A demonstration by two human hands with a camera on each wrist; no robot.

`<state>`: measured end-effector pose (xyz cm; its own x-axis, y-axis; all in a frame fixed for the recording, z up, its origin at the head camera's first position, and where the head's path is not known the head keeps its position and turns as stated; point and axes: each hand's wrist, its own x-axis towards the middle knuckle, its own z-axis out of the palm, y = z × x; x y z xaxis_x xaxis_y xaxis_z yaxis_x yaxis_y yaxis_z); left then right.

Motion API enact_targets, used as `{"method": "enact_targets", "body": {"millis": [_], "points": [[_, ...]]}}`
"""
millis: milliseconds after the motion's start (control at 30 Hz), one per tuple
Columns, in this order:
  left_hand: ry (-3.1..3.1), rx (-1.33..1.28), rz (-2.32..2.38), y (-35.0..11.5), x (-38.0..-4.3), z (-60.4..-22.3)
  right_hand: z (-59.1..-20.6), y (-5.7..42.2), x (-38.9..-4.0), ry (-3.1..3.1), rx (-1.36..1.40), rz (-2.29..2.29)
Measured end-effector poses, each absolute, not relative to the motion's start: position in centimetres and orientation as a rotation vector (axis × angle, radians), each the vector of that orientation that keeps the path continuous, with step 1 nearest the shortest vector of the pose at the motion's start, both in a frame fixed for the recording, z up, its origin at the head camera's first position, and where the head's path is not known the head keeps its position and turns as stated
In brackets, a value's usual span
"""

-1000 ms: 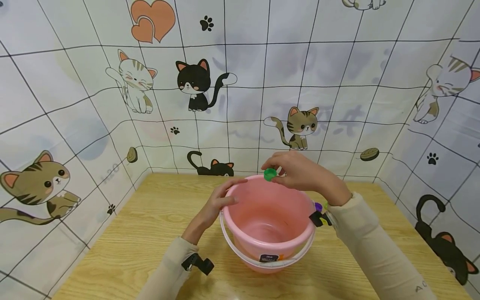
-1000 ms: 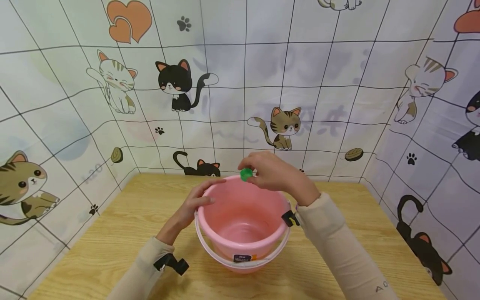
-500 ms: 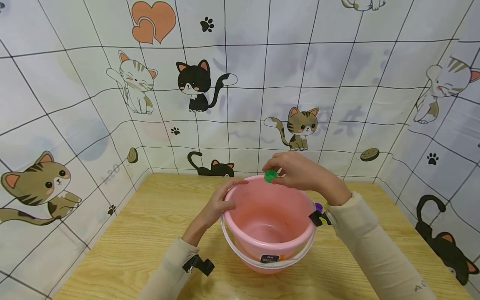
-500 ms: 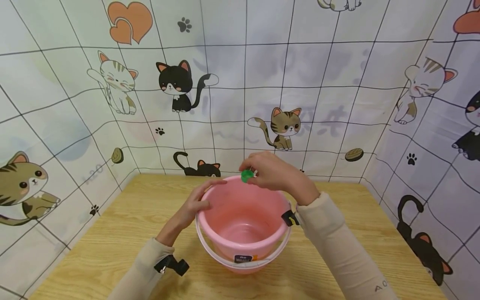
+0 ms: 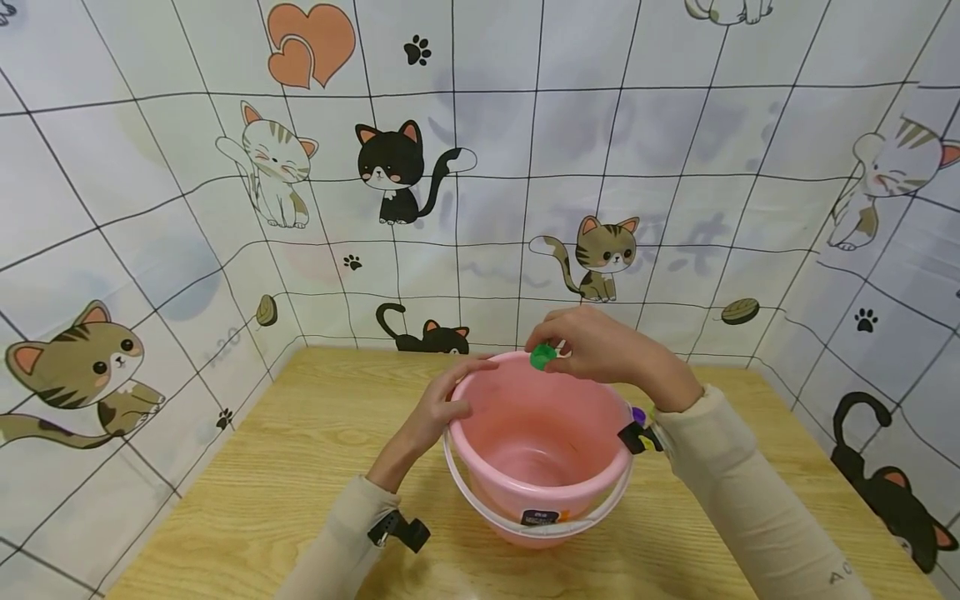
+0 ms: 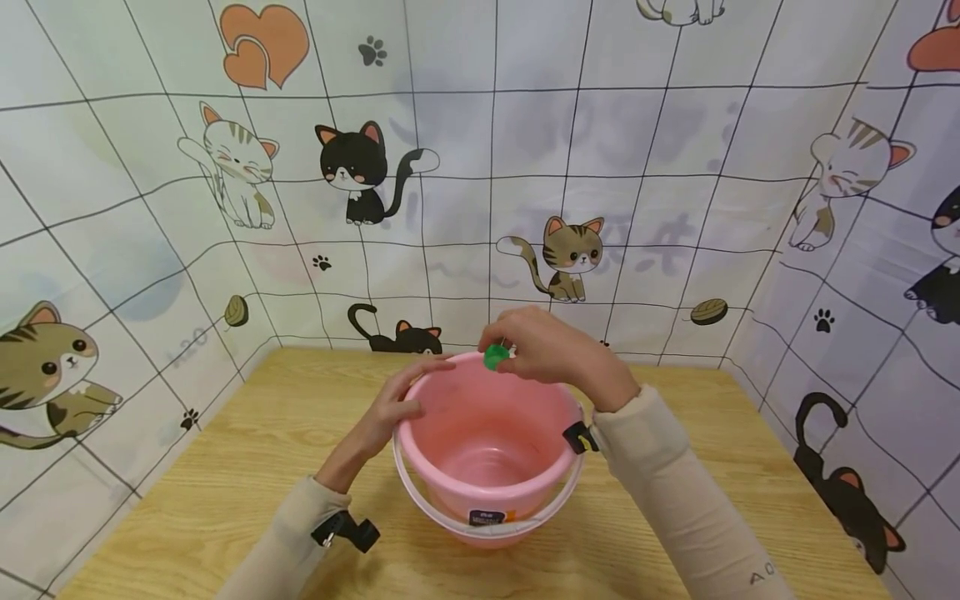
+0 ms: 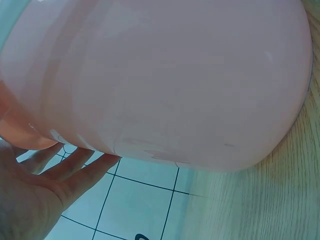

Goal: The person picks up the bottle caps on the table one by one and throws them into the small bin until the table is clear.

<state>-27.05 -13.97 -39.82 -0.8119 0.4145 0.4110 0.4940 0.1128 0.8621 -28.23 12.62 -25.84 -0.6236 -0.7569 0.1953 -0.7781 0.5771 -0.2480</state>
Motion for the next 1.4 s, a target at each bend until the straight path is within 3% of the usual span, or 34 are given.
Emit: {"method": "enact_targets", "body": {"millis": [1400], "points": [[-2.284,-0.953,-1.909,-13.92,-27.35,-40.17,-25.77,13.37,-28.21,-2.722,1.370,0.470]]}}
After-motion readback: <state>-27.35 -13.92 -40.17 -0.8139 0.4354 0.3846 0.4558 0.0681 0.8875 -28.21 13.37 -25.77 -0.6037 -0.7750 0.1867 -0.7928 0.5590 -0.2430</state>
